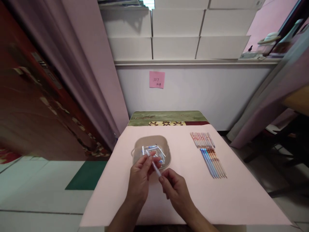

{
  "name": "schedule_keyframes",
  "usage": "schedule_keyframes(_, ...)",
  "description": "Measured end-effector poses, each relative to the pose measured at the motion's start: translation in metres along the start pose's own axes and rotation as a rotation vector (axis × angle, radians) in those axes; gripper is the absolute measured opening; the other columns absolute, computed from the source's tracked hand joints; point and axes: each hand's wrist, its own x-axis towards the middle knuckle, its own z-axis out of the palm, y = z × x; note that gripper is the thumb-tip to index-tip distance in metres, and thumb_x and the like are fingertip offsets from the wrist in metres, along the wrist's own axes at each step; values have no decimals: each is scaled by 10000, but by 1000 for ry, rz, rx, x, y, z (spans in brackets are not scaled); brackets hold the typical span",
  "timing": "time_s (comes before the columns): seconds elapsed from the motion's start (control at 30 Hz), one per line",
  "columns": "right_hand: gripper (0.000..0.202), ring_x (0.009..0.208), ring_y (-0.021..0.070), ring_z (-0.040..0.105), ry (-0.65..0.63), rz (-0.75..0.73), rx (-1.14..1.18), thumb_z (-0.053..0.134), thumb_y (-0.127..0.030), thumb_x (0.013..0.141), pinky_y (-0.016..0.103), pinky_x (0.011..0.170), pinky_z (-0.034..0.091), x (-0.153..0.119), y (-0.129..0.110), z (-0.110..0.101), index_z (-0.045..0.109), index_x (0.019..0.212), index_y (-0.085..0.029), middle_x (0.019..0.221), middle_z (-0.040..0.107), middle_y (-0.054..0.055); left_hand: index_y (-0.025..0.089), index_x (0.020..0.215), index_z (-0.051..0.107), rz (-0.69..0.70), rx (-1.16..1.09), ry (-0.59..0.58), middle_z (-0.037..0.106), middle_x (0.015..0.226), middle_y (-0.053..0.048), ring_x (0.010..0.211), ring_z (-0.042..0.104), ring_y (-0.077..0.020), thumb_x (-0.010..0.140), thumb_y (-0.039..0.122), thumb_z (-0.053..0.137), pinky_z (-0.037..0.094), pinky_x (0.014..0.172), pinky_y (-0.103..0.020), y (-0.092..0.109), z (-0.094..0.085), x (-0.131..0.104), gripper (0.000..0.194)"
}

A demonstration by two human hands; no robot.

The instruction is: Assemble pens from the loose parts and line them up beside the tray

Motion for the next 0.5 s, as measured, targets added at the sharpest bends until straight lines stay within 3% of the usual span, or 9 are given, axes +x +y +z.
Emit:
schedule_keyframes(0.2,295,426,58,457,-35,26,-30,568,-442,866,167,417,386,8,2,0,625,903,-155,567,529,-43,124,939,693,-5,15,55,719,851,-86,679,661,-165,683,323,753,541,671,-290,0,0,12,330)
schedule_keyframes(0.37,376,363,33,373,-130,95,107,517,-491,885,147,360,285,21,1,3,647,853,-139,496,468,-61,125,864,685,-16,8,40,701,753,-56,660,663,-168,670,317,766,538,635,-275,3,1,22,285)
schedule_keyframes(0.5,392,351,37,373,-156,130,147,524,-508,873,150,348,270,35,-4,5,635,820,-136,491,476,-59,124,867,686,-5,54,100,706,784,-65,644,660,-170,653,348,770,529,579,-263,12,5,31,321)
